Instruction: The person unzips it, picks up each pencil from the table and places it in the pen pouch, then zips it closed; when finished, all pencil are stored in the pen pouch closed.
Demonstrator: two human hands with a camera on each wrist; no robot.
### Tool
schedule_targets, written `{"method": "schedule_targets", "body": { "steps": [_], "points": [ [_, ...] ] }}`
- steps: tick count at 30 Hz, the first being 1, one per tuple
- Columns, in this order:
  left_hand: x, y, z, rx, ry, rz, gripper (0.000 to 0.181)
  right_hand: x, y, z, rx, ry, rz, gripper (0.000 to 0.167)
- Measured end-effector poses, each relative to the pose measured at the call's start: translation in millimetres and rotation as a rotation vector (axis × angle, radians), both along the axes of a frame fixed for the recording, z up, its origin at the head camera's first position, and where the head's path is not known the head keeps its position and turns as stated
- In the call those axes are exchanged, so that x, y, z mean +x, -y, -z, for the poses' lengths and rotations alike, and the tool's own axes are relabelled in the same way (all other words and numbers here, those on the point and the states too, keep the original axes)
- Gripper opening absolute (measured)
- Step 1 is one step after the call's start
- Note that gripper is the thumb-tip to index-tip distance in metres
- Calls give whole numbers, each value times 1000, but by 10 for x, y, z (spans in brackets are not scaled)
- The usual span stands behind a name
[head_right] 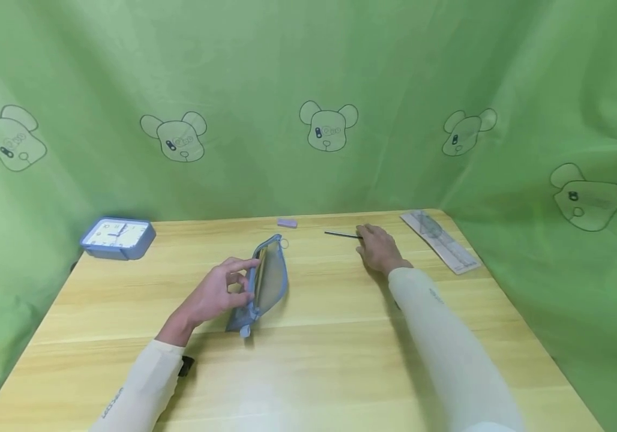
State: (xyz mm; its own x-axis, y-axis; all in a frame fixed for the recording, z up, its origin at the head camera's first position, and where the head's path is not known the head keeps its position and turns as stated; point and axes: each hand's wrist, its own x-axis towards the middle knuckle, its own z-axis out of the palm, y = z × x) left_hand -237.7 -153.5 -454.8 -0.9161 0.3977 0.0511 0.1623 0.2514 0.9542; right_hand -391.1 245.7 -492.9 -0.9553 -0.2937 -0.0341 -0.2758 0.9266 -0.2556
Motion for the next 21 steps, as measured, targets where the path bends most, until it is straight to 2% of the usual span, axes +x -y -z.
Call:
{"method": "schedule_targets", "body": {
  "steps": [4, 9, 14, 21],
  "points": [
    [-4, -6, 1, -6, -13, 12, 73, -9, -14, 14, 1, 2, -41, 53],
    [0, -6, 2, -14, -16, 16, 74, 77, 54, 15, -18, -59, -99, 41],
    [8, -5, 5, -22, -12, 14, 74, 246, 186, 52, -44, -126, -196, 30],
    [1, -23, 14, -19, -27, 26, 73, 565, 387, 63, -31, -151, -187, 30]
  ]
}}
